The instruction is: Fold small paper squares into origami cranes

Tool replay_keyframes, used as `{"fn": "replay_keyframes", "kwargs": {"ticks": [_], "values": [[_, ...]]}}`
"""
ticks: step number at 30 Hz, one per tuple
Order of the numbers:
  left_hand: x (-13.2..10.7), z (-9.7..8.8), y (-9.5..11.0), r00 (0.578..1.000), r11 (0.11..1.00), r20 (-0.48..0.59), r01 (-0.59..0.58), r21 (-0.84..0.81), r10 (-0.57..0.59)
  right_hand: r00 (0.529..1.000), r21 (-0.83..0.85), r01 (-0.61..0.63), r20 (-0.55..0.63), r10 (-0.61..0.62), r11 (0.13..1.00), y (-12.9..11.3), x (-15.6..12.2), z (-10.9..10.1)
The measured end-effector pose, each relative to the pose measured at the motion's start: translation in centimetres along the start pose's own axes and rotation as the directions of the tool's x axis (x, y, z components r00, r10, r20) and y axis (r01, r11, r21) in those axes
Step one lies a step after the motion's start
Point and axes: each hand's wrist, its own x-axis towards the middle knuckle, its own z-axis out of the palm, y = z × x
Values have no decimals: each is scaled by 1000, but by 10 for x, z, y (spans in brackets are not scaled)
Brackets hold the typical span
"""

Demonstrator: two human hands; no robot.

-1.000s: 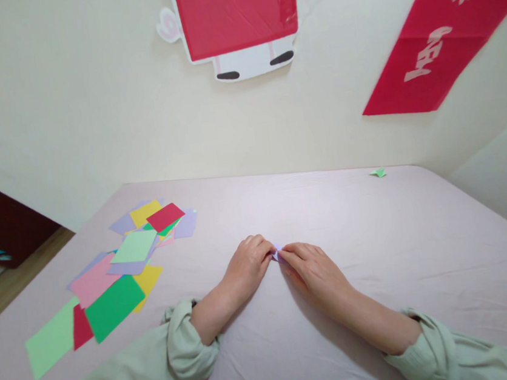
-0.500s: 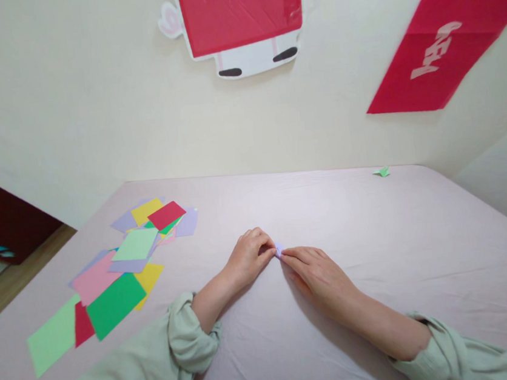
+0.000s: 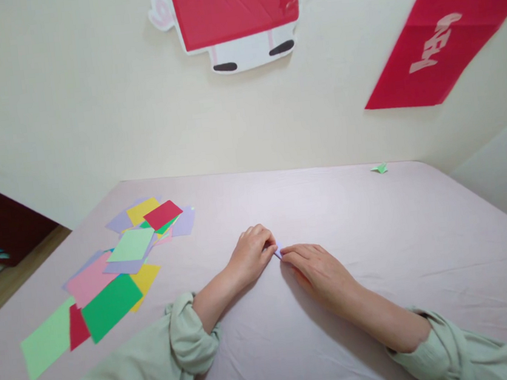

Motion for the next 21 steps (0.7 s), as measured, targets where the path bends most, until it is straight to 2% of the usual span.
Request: {"fn": "replay_keyframes", "kwargs": {"ticks": [4, 10, 21], "values": [[0, 2, 1, 1000, 1000, -10, 13, 21, -13, 1000, -13, -4, 20, 5, 1000, -1, 1, -2], [-1, 5, 2, 999, 999, -24, 37, 38, -36, 999, -22, 50, -16, -51, 998, 0, 1, -2], [-2, 9, 2, 998, 998, -50, 38, 47, -35, 999, -25, 46, -16, -47, 999, 0, -1, 2]]}}
